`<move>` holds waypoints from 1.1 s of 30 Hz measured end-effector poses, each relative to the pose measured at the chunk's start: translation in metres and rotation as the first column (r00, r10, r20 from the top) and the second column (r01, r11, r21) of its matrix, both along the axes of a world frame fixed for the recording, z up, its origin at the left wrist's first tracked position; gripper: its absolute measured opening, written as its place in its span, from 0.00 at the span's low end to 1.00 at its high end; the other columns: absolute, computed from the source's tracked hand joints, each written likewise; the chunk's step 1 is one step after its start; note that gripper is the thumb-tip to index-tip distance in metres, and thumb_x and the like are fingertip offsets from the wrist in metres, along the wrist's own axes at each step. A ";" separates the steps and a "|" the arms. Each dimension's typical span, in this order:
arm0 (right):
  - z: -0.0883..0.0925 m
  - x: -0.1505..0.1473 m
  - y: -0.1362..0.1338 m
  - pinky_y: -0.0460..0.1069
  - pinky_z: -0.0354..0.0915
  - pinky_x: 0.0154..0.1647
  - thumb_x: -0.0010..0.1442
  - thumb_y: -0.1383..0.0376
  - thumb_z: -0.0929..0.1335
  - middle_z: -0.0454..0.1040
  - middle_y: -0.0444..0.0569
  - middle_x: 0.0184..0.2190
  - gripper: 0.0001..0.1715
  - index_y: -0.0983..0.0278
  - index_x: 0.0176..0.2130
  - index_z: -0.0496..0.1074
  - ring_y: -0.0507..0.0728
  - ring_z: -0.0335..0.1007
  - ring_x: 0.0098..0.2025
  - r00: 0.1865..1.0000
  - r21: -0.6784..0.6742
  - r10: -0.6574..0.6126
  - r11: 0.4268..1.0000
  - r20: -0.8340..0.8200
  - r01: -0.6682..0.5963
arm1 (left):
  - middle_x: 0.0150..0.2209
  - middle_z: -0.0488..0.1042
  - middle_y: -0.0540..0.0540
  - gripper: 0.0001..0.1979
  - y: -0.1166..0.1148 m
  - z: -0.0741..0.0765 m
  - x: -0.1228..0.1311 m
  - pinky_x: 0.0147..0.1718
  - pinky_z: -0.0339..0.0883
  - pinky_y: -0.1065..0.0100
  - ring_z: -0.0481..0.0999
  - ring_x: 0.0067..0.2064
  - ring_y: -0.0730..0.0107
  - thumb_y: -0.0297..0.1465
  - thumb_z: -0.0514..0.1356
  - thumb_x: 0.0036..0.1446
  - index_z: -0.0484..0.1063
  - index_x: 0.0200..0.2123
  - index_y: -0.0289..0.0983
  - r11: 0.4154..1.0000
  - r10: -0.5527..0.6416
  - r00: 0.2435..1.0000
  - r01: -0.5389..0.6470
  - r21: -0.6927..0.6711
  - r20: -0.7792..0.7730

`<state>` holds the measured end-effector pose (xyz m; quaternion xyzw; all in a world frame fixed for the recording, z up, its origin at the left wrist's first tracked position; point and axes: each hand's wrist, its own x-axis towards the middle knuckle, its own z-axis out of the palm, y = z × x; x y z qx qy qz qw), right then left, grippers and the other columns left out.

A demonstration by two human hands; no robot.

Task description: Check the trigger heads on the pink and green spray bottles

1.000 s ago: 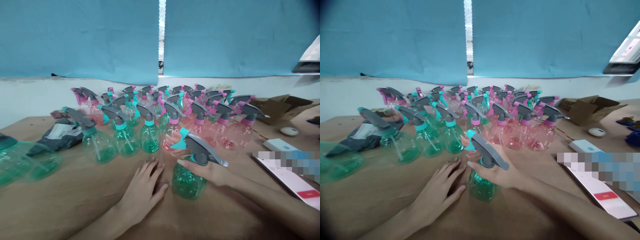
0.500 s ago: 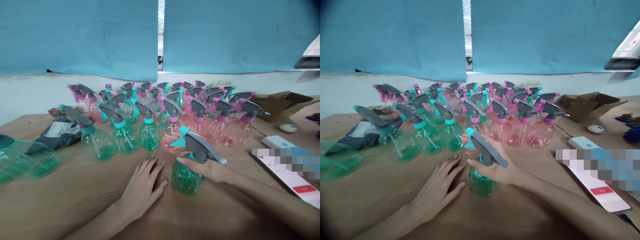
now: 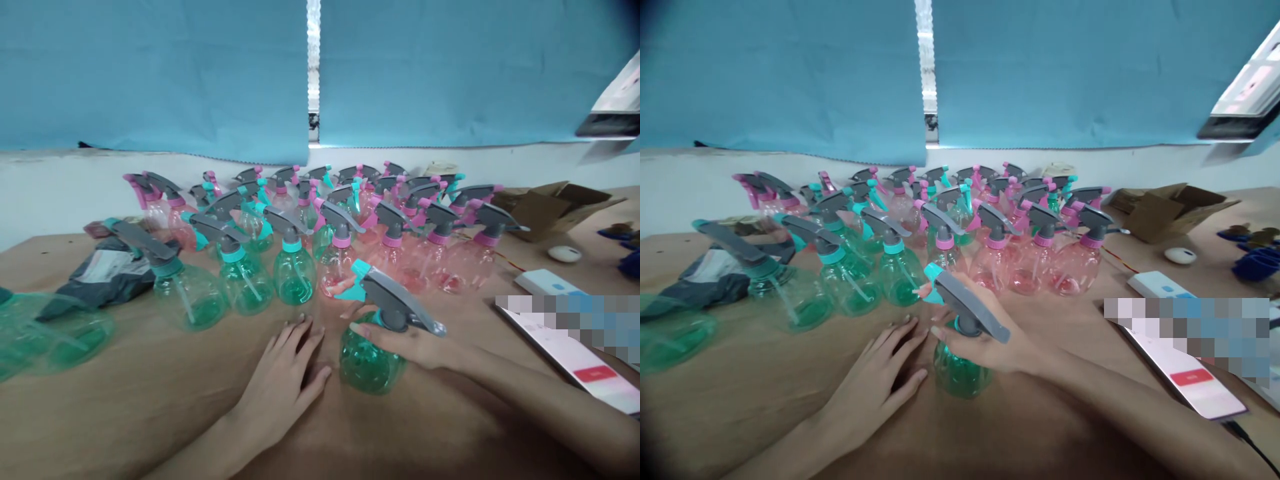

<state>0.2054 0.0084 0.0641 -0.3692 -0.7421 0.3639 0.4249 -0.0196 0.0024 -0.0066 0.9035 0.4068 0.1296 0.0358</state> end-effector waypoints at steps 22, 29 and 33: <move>-0.007 0.000 0.003 0.53 0.74 0.41 0.55 0.67 0.68 0.69 0.49 0.55 0.32 0.56 0.58 0.57 0.58 0.72 0.48 0.995 0.002 0.061 0.998 -0.075 -0.061 | 0.61 0.59 0.37 0.24 -0.001 0.006 0.002 0.53 0.58 0.46 0.58 0.60 0.47 0.36 0.54 0.63 0.59 0.60 0.36 0.998 0.020 1.000 -0.020 -0.052 -0.008; -0.001 -0.003 0.000 0.53 0.76 0.39 0.55 0.67 0.68 0.69 0.48 0.55 0.32 0.55 0.58 0.58 0.58 0.75 0.46 0.997 -0.059 0.029 0.998 -0.075 -0.033 | 0.61 0.58 0.37 0.24 -0.001 0.006 0.001 0.53 0.56 0.46 0.57 0.60 0.48 0.36 0.54 0.63 0.58 0.60 0.36 0.998 0.014 1.000 -0.012 -0.063 0.017; 0.010 -0.010 -0.003 0.55 0.74 0.45 0.55 0.67 0.69 0.69 0.48 0.55 0.32 0.55 0.58 0.59 0.60 0.73 0.49 0.998 -0.048 0.016 0.999 -0.061 -0.019 | 0.60 0.59 0.39 0.25 -0.004 0.009 0.002 0.55 0.55 0.47 0.59 0.60 0.51 0.33 0.56 0.61 0.55 0.60 0.39 0.995 -0.007 0.994 0.018 -0.101 0.113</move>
